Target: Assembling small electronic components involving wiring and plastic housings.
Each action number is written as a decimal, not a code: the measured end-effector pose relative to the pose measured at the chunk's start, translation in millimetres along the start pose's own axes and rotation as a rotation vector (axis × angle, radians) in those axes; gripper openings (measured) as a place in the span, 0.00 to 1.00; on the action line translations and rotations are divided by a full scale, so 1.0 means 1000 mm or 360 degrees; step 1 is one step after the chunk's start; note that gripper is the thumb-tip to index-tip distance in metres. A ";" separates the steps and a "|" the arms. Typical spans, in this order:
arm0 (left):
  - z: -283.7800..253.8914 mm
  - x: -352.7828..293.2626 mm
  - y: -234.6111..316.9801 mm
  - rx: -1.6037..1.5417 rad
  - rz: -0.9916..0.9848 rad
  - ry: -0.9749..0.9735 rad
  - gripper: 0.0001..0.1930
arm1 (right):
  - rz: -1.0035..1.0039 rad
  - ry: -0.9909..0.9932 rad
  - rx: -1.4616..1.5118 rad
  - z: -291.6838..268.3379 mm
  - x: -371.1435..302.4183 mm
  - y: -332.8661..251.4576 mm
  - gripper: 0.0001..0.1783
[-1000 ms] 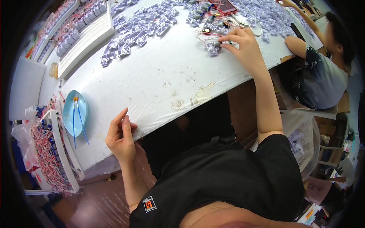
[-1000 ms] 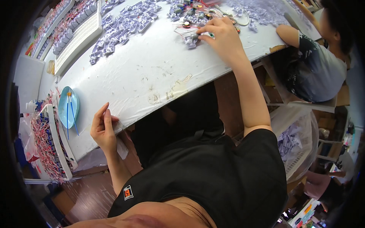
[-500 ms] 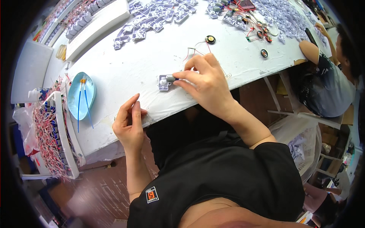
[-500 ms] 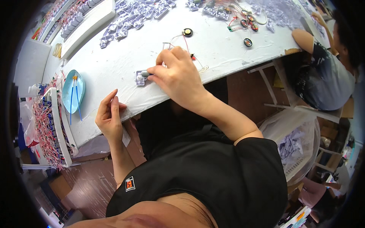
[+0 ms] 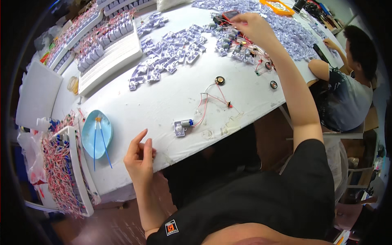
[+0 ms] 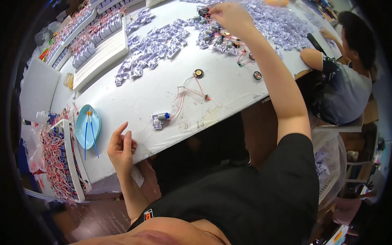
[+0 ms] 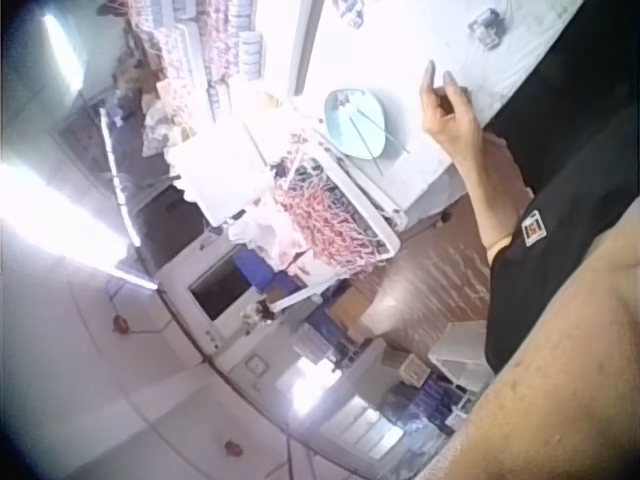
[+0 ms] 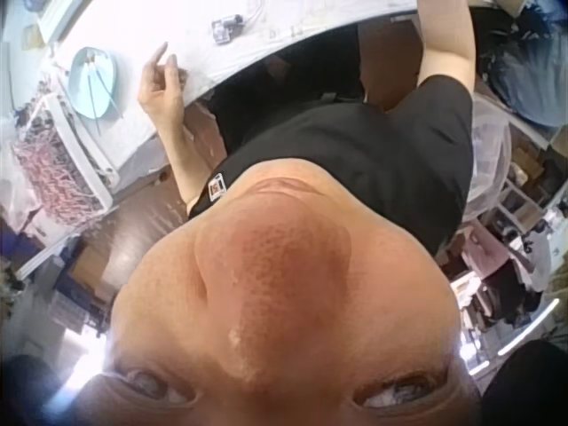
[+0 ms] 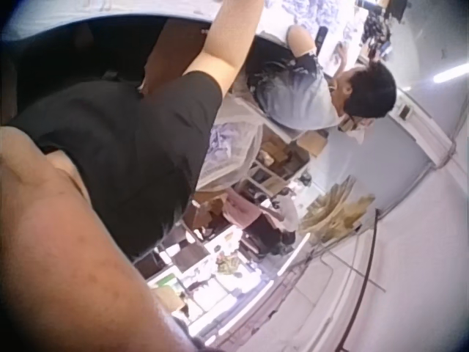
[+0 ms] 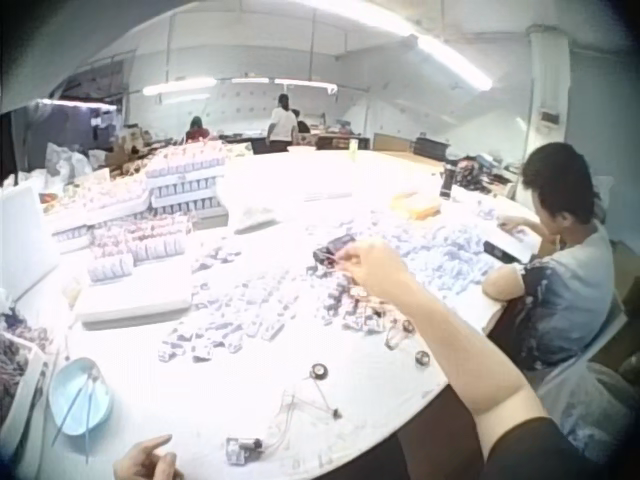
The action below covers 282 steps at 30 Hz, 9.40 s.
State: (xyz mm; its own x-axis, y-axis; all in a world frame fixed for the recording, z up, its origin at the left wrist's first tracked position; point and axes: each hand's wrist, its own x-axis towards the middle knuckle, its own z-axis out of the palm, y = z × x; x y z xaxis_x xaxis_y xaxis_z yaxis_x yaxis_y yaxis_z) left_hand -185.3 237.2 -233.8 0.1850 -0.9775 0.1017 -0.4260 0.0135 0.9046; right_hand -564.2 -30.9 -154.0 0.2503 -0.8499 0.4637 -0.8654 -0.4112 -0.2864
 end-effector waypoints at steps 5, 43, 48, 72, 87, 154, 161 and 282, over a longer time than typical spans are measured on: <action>0.008 -0.006 0.005 -0.0124 -0.0019 0.0291 0.13 | 0.0181 0.0272 -0.0136 0.045 0.098 0.059 0.16; 0.017 -0.013 -0.003 0.0081 0.0202 0.0378 0.10 | -0.0245 -0.0423 -0.0014 0.211 0.171 -0.050 0.28; 0.006 -0.018 0.000 0.0073 0.0179 0.0432 0.10 | -0.0160 -0.0390 -0.0062 0.202 0.164 -0.067 0.23; 0.039 -0.032 0.076 -0.0117 0.0942 0.0143 0.27 | 0.0737 -0.0670 0.2952 -0.015 -0.179 -0.191 0.23; 0.035 0.001 0.038 0.0444 0.0788 0.0409 0.17 | 0.0168 0.0305 0.1146 -0.009 -0.215 -0.131 0.18; -0.049 -0.065 -0.007 -0.0109 0.0743 0.0776 0.18 | 0.0163 0.0230 0.1346 0.027 -0.213 -0.129 0.15; 0.000 -0.010 0.020 0.0602 0.0632 0.0444 0.15 | -0.0315 0.0292 0.0860 0.029 -0.212 -0.144 0.16; 0.087 -0.014 0.059 0.0697 0.0355 0.0390 0.08 | -0.0350 0.0110 0.0846 0.055 -0.187 -0.151 0.04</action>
State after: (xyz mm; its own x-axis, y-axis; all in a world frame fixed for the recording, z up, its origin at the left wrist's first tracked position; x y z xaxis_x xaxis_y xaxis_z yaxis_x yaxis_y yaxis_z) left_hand -290.2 233.4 -217.6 0.2265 -0.8827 0.4118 -0.7977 0.0745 0.5984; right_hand -456.5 171.9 -243.7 0.3554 -0.7095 0.6085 -0.4546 -0.7000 -0.5507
